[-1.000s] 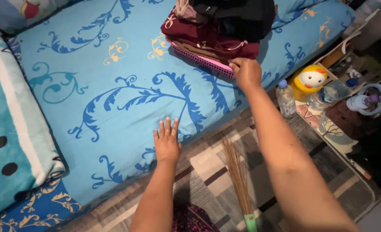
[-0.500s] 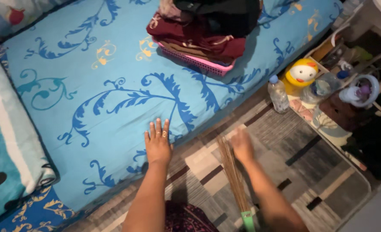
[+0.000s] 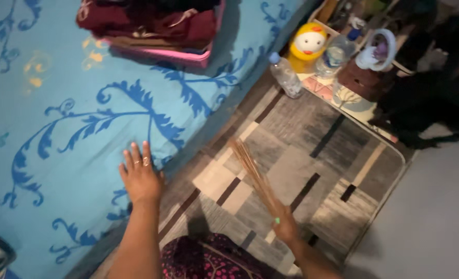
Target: The person sweeps the floor using a broom and then moves a small bag from the floor to a shelf.
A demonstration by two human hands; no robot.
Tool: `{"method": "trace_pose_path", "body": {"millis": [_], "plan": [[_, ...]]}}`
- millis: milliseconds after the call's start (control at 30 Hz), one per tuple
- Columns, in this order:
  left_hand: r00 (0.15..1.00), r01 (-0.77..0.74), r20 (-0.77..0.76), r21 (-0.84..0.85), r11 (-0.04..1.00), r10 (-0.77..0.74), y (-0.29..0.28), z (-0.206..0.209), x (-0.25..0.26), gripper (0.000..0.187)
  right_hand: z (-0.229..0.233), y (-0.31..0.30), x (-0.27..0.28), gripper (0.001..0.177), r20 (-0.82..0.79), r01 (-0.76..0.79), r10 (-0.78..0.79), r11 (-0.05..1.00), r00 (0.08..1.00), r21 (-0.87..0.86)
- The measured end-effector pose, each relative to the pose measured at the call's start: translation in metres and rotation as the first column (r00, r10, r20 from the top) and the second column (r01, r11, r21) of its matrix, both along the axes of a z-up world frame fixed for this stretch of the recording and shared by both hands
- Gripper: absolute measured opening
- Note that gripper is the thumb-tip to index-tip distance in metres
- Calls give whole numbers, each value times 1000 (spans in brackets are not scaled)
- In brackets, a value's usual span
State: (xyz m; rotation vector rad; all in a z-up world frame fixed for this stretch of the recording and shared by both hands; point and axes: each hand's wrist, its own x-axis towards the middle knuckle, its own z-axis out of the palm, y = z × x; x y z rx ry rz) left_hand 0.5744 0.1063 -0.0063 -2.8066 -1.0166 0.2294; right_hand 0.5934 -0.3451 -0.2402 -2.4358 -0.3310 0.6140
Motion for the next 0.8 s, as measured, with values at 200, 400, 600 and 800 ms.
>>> {"method": "trace_pose_path", "body": {"millis": [200,400,600,800], "plan": [[999,7,43,43,999,-9,-14,23,18,105,3,-60,67,83,372,73,-97,994,923,78],[895,363,303,-70,929,-327,-37,39,115,87,-3,-36,174,67,394,124,-138,990,908,61],[801,595,100,-29,803,-590,-47,20,214,94,67,82,317,76,504,22,-165,960,848,278],[825,559,143,-55,827,-547,-38,-12,223,92,119,162,435,78,641,-76,-116,962,759,264]]}}
